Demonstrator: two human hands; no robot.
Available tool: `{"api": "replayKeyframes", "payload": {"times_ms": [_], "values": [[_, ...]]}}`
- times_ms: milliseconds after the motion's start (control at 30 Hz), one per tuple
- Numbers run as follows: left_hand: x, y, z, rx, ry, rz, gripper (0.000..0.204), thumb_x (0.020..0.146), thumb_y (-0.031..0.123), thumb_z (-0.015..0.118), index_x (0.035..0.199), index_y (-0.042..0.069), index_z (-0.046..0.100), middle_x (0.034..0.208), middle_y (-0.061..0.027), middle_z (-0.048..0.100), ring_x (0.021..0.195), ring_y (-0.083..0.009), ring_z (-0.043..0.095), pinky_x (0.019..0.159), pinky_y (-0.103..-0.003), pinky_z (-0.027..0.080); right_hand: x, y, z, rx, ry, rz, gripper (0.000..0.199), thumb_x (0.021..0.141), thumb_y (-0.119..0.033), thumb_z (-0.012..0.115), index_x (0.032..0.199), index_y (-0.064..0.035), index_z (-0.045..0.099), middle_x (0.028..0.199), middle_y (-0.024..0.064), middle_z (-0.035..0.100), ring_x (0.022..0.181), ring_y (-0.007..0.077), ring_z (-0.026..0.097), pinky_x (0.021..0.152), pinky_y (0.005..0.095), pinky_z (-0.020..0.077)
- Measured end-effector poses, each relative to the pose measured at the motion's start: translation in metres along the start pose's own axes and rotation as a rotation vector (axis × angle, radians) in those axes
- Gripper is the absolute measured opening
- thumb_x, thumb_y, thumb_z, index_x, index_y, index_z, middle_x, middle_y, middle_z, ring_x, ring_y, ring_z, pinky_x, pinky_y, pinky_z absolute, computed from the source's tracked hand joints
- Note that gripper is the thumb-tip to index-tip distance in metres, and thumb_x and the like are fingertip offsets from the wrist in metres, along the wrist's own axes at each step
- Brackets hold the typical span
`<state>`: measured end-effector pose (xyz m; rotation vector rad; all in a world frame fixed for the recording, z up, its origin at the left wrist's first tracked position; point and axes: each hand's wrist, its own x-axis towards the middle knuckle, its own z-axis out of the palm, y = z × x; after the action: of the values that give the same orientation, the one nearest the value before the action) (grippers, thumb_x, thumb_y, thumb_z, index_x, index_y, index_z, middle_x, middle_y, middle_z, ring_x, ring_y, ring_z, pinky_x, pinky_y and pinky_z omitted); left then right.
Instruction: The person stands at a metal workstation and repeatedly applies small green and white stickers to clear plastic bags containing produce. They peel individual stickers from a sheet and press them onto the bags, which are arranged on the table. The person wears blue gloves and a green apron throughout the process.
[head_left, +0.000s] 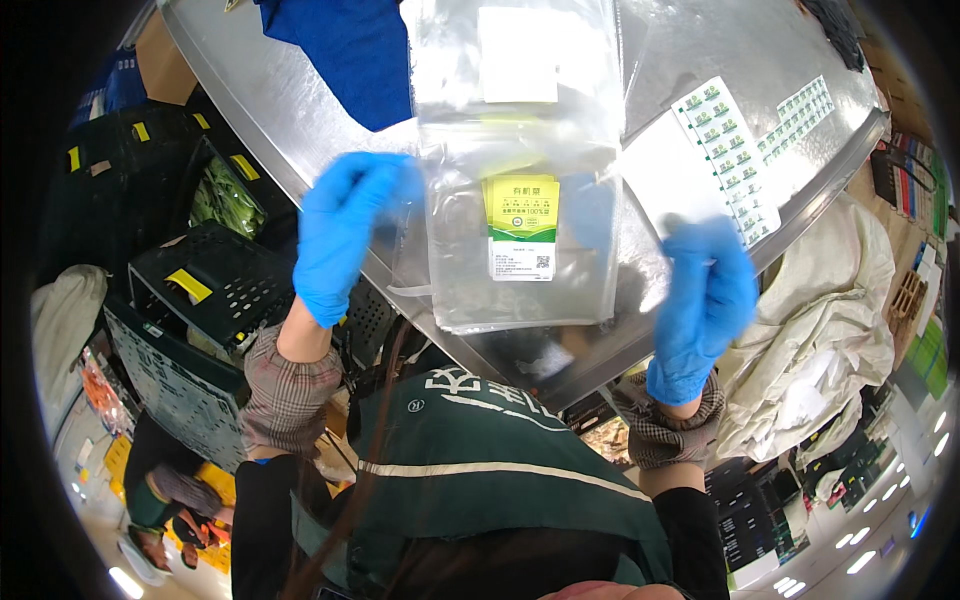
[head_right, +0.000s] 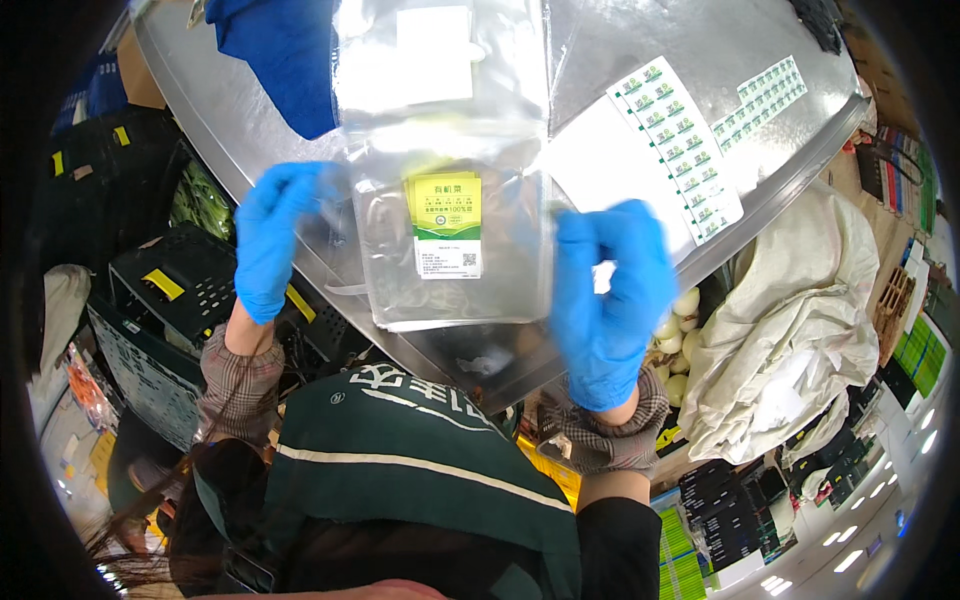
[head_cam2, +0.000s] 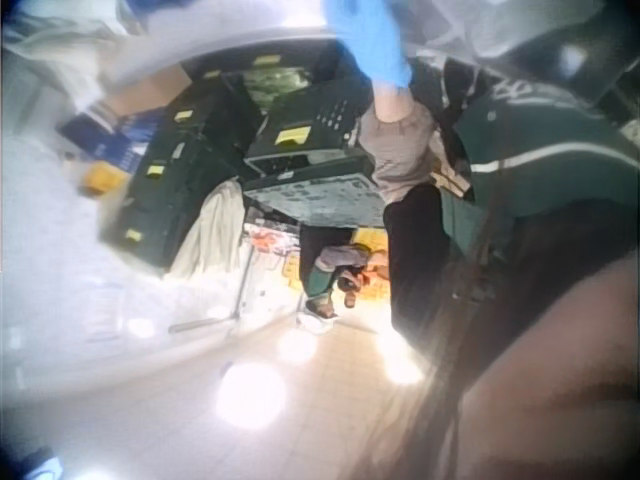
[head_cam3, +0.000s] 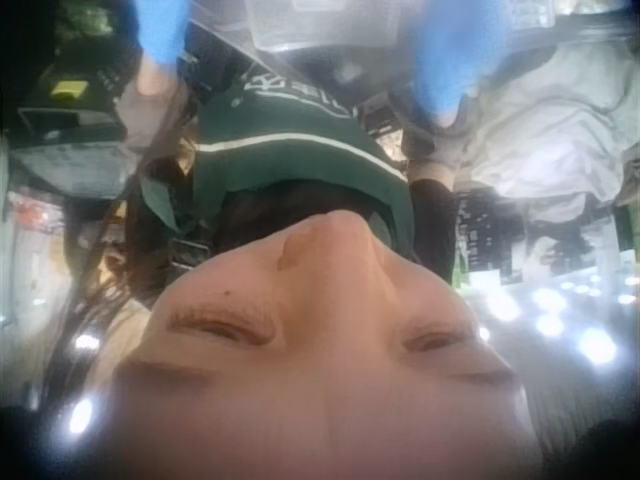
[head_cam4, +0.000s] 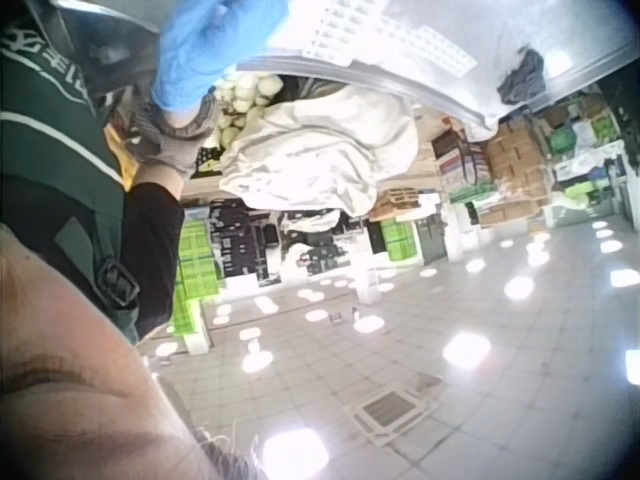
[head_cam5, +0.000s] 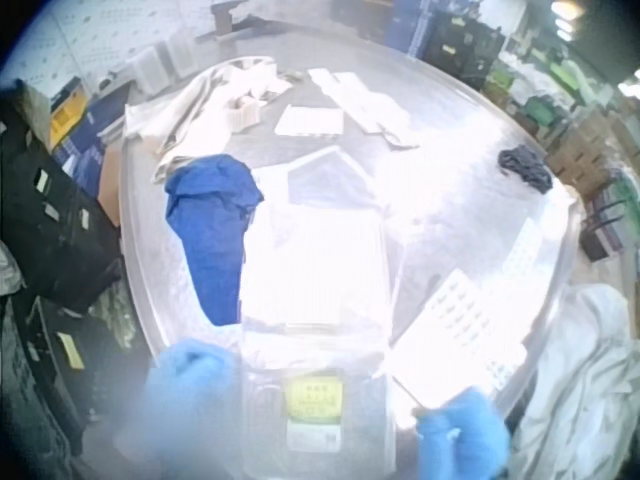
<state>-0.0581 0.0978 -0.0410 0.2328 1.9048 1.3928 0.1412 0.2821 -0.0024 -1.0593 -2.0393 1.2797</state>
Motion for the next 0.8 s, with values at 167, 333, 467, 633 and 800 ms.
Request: {"api": "replayKeyframes", "payload": {"times_ms": [167,333,467,633,800], "values": [[-0.009,-0.017,0.000,0.756,-0.379,0.638,0.018,0.075,0.005,0.072,0.092,0.009,0.069,0.102,-0.0049,0.061,0.098,-0.0226,0.055,0.088,-0.032,0.046,-0.003,0.048,0.046,-0.579,-0.462,-0.359,0.014,0.086,-0.013,0.062,0.074,-0.0075,0.055,0.067,0.0075,0.052,0.064,0.0249,0.051,0.061,0.0351,0.0386],[-0.001,-0.029,0.008,0.823,-0.339,0.609,0.012,0.073,0.010,0.074,0.083,0.011,0.069,0.101,-0.0029,0.059,0.098,-0.0238,0.052,0.083,-0.033,0.046,0.008,0.044,0.021,-0.526,-0.398,-0.302,0.019,0.083,-0.015,0.067,0.071,-0.0087,0.054,0.066,0.0052,0.052,0.060,0.0215,0.051,0.058,0.0324,0.0383],[0.009,-0.018,-0.002,0.499,-0.357,0.351,0.008,0.082,0.013,0.068,0.088,0.008,0.066,0.093,-0.0025,0.059,0.086,-0.0164,0.053,0.077,-0.029,0.045,0.050,0.058,-0.059,-0.351,0.048,0.051,0.006,0.086,-0.007,0.065,0.084,-0.0017,0.066,0.077,-0.0021,0.057,0.069,0.0051,0.048,0.062,0.0217,0.0404],[0.049,0.019,-0.014,0.101,-0.130,0.292,0.022,0.096,0.021,0.052,0.099,0.003,0.062,0.094,-0.0038,0.064,0.076,-0.0109,0.056,0.071,-0.024,0.044,0.069,0.125,-0.121,-1.093,0.080,-0.334,0.050,0.081,-0.027,0.071,0.126,-0.0109,0.057,0.107,0.0106,0.060,0.100,0.0278,0.052,0.088,0.0429,0.0411],[0.057,0.064,0.058,-0.066,0.034,0.611,0.028,0.089,0.015,0.063,0.113,0.002,0.058,0.114,-0.0084,0.061,0.101,-0.0177,0.058,0.089,-0.031,0.044,0.068,0.138,-0.126,-0.310,0.029,0.081,0.027,0.085,-0.013,0.066,0.110,-0.0032,0.063,0.091,0.0084,0.064,0.080,0.0146,0.059,0.074,0.0270,0.0463]]}}
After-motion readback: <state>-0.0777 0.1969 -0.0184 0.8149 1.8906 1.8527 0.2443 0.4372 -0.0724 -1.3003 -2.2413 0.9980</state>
